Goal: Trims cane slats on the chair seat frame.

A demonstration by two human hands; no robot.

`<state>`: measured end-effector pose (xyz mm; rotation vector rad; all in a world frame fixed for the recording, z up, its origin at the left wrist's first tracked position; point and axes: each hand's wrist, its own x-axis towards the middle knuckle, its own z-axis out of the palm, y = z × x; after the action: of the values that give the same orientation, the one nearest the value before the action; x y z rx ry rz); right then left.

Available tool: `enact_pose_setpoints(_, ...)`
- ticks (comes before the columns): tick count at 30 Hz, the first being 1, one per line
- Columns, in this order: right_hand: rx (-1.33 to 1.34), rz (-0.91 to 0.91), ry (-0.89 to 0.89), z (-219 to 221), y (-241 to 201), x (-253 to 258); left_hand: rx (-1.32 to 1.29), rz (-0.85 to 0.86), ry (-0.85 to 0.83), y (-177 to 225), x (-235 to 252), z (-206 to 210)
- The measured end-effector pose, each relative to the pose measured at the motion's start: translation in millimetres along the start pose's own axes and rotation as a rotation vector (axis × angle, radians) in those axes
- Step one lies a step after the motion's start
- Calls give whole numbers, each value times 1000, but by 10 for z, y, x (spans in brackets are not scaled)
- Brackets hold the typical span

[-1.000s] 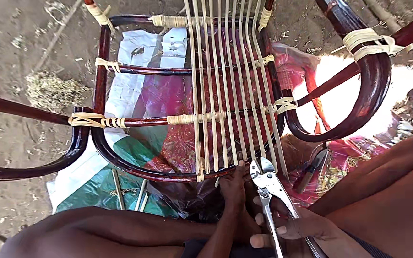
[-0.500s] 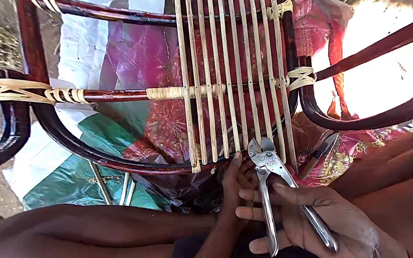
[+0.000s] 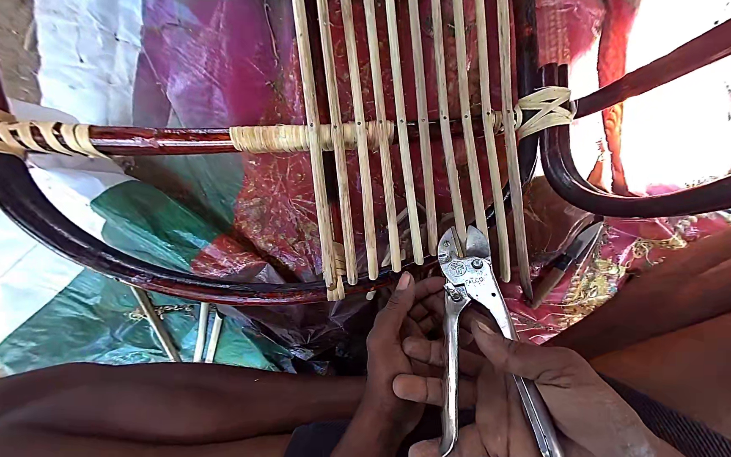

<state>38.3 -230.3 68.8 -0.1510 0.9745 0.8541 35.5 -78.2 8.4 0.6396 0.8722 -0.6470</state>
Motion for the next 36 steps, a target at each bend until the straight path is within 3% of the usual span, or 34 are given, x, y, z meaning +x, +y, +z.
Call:
enact_pose_setpoints(13,-15,27,-19,69,-88,-72,78,76,-87,88,-152,23)
enact_pose_setpoints(17,37,3,-18,-11,-24,-20,212,47,-27,162,-200,33)
enact_pose_setpoints(22,-13,15,113,63,-21,27,327,65,99,120,-320,232)
enact_pose_setpoints(26,-178,48,324,178,-55,100,348,240,246,-143,-414,456)
enact_pose_setpoints(29,-580,168,558,268,-109,30,192,245,286,-501,-603,613)
enact_pose_setpoints(31,-860,302,524,195,-150,-125,46,180,268,-681,-770,632)
enact_pose_setpoints(33,-927,389,443,106,-208,-249,-72,178,274,-690,-702,584)
enact_pose_setpoints(34,-910,383,405,42,-183,-320,-80,164,275,-631,-616,504)
enact_pose_setpoints(36,-891,151,342,-169,-91,-375,-16,150,327,-444,-247,320)
